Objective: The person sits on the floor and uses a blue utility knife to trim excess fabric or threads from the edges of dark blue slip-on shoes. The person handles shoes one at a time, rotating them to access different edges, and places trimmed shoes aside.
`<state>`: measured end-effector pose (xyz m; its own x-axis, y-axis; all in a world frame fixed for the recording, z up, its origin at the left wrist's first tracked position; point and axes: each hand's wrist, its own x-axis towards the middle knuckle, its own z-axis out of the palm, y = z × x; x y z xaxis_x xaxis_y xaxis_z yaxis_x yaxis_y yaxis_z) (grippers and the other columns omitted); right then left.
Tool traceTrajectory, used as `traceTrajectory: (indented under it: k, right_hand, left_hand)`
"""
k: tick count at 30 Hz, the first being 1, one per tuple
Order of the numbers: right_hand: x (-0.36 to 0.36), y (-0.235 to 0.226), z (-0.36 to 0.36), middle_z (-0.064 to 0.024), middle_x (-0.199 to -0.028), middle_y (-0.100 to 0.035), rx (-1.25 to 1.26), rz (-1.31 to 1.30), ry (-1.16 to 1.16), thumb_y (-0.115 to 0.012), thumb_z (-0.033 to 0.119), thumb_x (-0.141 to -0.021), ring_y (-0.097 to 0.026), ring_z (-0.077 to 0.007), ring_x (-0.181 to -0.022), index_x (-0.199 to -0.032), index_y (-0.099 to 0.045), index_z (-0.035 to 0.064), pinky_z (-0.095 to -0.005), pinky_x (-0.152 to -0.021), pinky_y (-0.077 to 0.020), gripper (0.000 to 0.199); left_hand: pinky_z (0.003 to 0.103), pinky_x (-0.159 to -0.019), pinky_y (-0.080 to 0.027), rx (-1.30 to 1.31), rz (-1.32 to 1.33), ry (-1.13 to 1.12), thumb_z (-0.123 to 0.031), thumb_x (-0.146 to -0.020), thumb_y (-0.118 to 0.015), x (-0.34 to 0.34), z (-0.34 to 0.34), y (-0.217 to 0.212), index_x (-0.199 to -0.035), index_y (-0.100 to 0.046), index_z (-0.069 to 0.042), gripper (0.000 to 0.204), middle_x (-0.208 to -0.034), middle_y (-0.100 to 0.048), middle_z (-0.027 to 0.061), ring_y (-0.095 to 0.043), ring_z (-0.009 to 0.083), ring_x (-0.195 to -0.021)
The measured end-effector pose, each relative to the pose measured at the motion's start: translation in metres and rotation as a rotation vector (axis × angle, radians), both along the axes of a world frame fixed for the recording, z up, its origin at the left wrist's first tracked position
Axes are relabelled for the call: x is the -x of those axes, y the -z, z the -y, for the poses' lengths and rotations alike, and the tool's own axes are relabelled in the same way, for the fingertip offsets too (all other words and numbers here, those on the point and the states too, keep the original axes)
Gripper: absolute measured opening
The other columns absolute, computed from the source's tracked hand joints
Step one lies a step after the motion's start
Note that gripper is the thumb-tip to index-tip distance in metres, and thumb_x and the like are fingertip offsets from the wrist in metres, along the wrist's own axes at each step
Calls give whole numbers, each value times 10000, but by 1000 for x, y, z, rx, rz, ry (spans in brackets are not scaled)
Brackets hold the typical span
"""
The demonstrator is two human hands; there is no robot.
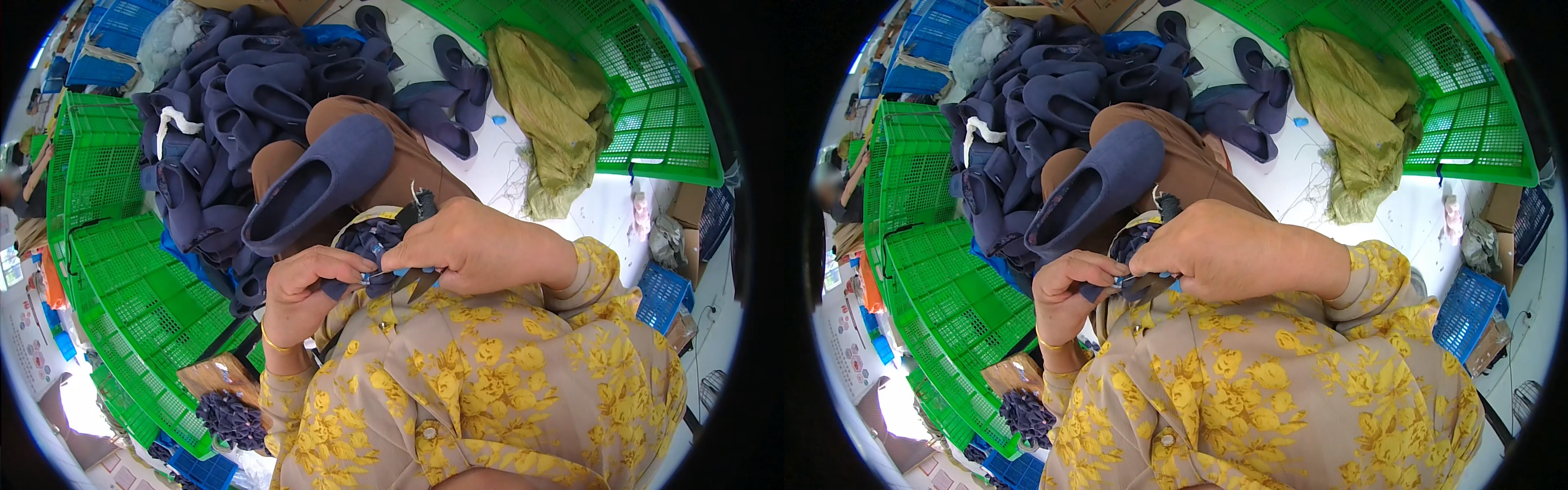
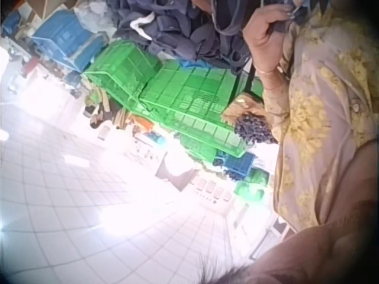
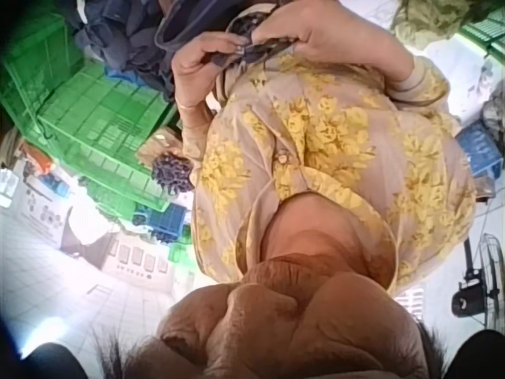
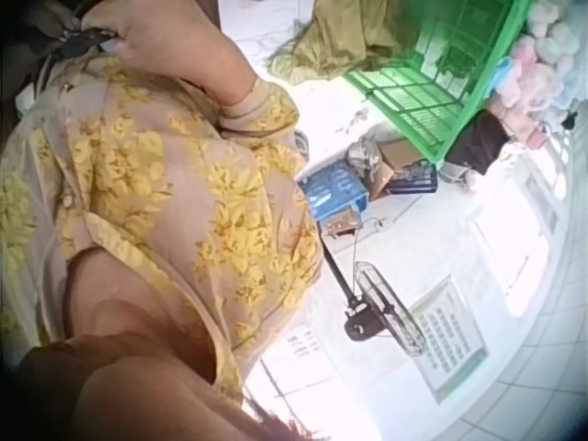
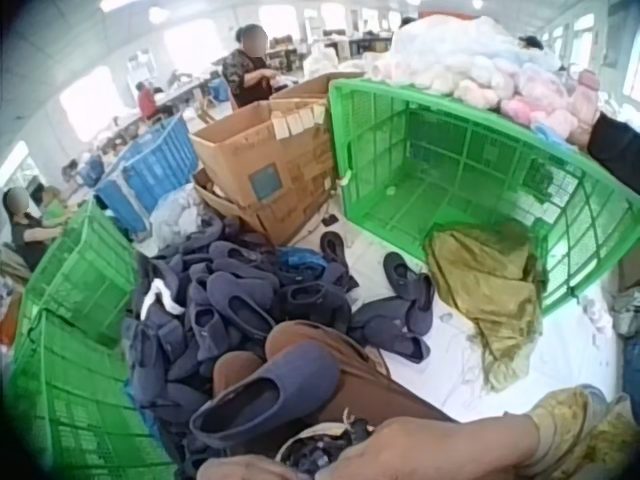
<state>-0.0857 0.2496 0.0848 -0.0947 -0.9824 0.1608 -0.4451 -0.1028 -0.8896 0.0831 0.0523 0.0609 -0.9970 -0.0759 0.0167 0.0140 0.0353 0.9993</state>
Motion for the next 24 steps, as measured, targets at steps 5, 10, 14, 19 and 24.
traceTrajectory:
  k: [5, 10, 14, 19, 24]
  right_hand:
    - [1, -2, 2, -140, -828, -661, -24, -42, -67, -599, -23, -692, -645, -345, -784, -967, -659, 39, -407, -682, -520, 288]
    - [3, 2, 1, -147, -907, -683, -9, 104, -86, -608, -35, -682, -656, -338, -847, -1031, -670, 45, -399, -739, -530, 363]
    - [2, 7, -1, -141, -946, -690, -38, 117, -104, -609, -43, -686, -655, -333, -884, -1061, -669, 51, -395, -770, -528, 391]
    - [-6, 21, -6, -110, -926, -691, -13, 119, -79, -616, -81, -619, -665, -322, -822, -1098, -680, 68, -372, -680, -537, 506]
    - [-15, 31, -12, -94, -931, -691, -15, 74, -48, -619, -80, -620, -665, -314, -820, -1131, -667, 100, -373, -666, -534, 544]
  left_hand:
    - [300, -802, -538, -20, -4, 50, 156, -717, -645, 1, 0, 2, -881, -667, -6, 232, -952, -706, 126, -681, 220, -883]
    - [308, -827, -531, -172, 31, 72, 152, -724, -643, -2, 0, 11, -900, -664, 12, 225, -965, -696, 128, -671, 217, -900]
    - [305, -847, -523, -270, 79, 100, 162, -728, -637, -4, -2, 15, -914, -671, 28, 231, -984, -688, 130, -662, 212, -922]
    - [295, -849, -522, -273, 151, 60, 155, -751, -636, -10, -12, 20, -907, -678, 37, 200, -980, -685, 111, -658, 191, -914]
    - [246, -807, -522, -354, 303, -8, 92, -830, -657, -17, -23, 14, -963, -659, 21, 150, -973, -674, 70, -639, 122, -882]
